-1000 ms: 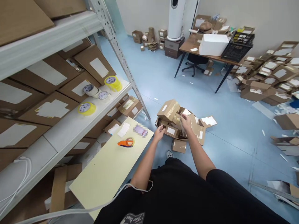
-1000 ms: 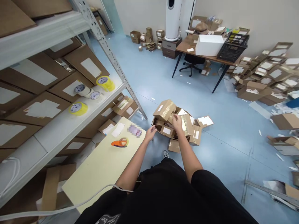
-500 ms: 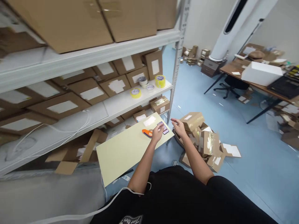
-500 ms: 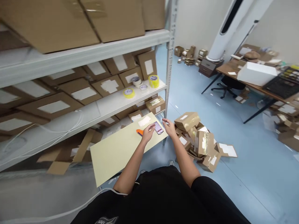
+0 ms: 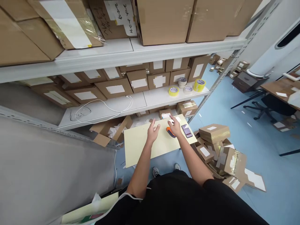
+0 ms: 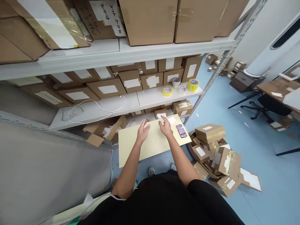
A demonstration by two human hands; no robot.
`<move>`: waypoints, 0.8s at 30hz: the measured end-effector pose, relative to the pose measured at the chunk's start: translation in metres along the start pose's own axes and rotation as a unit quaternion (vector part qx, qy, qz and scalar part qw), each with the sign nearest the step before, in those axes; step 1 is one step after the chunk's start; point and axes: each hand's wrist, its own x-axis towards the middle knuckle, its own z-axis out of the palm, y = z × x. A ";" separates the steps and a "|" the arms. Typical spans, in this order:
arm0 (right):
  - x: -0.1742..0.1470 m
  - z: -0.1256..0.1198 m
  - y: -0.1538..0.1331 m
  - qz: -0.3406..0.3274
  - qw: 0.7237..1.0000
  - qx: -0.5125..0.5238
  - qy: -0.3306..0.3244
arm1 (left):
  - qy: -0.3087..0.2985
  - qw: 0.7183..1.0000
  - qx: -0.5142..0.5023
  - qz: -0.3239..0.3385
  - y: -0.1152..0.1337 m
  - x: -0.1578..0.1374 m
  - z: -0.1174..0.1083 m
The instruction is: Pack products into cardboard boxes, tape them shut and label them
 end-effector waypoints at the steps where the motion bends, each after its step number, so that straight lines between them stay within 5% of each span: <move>1: 0.002 0.004 0.001 -0.004 1.000 -0.006 -0.003 | 0.013 1.000 0.002 -0.008 -0.002 0.002 -0.007; 7: 0.016 0.003 0.054 0.007 0.999 -0.042 -0.008 | 0.097 0.994 0.010 -0.045 -0.022 0.003 -0.029; 13: 0.011 0.002 0.153 0.177 0.976 -0.124 0.037 | 0.109 0.987 0.040 -0.112 -0.061 -0.020 -0.020; 20: -0.003 0.011 0.226 0.223 0.937 -0.213 -0.165 | 0.152 0.972 0.063 -0.168 -0.095 -0.052 -0.007; 24: -0.007 0.027 0.242 0.249 0.873 -0.336 -0.252 | 0.178 0.962 0.060 -0.198 -0.107 -0.067 -0.001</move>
